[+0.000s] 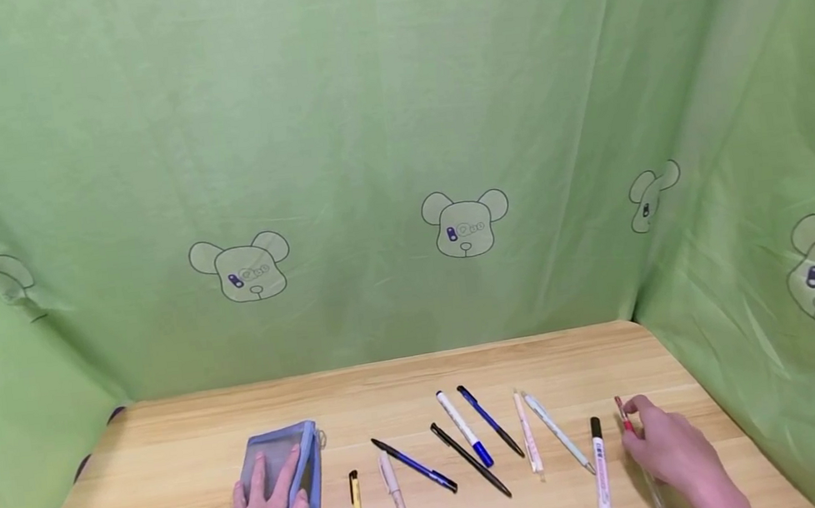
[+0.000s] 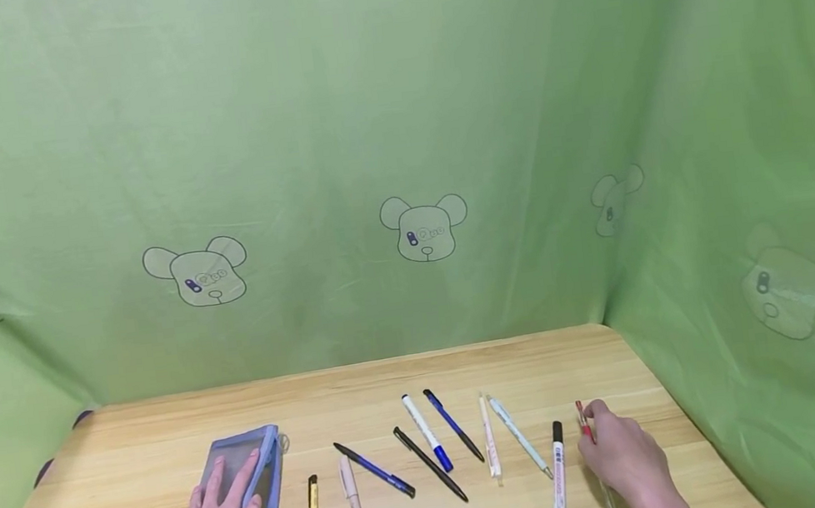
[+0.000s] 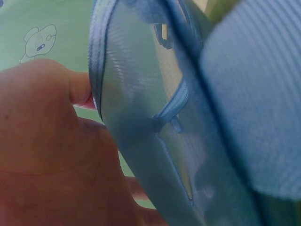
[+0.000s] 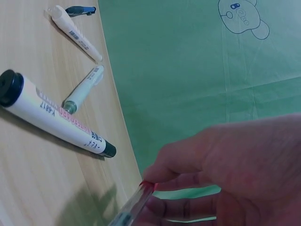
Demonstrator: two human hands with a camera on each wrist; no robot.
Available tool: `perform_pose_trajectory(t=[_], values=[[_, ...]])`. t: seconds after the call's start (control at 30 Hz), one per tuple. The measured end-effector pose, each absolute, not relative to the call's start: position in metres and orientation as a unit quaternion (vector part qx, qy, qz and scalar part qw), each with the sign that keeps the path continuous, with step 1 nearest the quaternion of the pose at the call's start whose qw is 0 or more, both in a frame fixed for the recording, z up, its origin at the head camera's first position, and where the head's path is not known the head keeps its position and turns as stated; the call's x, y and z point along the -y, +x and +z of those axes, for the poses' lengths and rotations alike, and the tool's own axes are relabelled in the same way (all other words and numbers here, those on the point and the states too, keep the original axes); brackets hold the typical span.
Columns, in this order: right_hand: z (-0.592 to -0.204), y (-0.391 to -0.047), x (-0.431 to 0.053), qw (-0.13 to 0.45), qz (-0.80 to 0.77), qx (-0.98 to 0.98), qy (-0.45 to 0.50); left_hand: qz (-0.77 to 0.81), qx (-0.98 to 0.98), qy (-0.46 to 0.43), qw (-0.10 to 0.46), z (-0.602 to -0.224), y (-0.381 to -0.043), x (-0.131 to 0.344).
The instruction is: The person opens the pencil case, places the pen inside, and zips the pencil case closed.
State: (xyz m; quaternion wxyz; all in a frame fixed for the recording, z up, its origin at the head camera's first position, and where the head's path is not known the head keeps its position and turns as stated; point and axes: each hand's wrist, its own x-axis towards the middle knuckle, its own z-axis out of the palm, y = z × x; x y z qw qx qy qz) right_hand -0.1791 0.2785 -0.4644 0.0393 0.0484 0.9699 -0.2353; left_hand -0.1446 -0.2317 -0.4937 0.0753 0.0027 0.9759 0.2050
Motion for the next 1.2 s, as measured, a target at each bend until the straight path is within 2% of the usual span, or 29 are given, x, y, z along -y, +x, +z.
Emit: perform_pose_trajectory(t=[0.47,0.8,1.2], values=[[-0.458,-0.176,-0.269,0.003,-0.218,-0.975,0.039,0.220,-0.973,0.008,0.073,-0.494,-0.147,0.231],[-0.451,-0.180,-0.240,-0.003,-0.225,-0.974,0.030,0.221,-0.972,0.012,0.073,-0.492,-0.143,0.233],[-0.440,-0.188,-0.201,-0.042,-0.243,-0.969,-0.001,0.214,-0.974,0.022,0.063,-0.490,-0.141,0.235]])
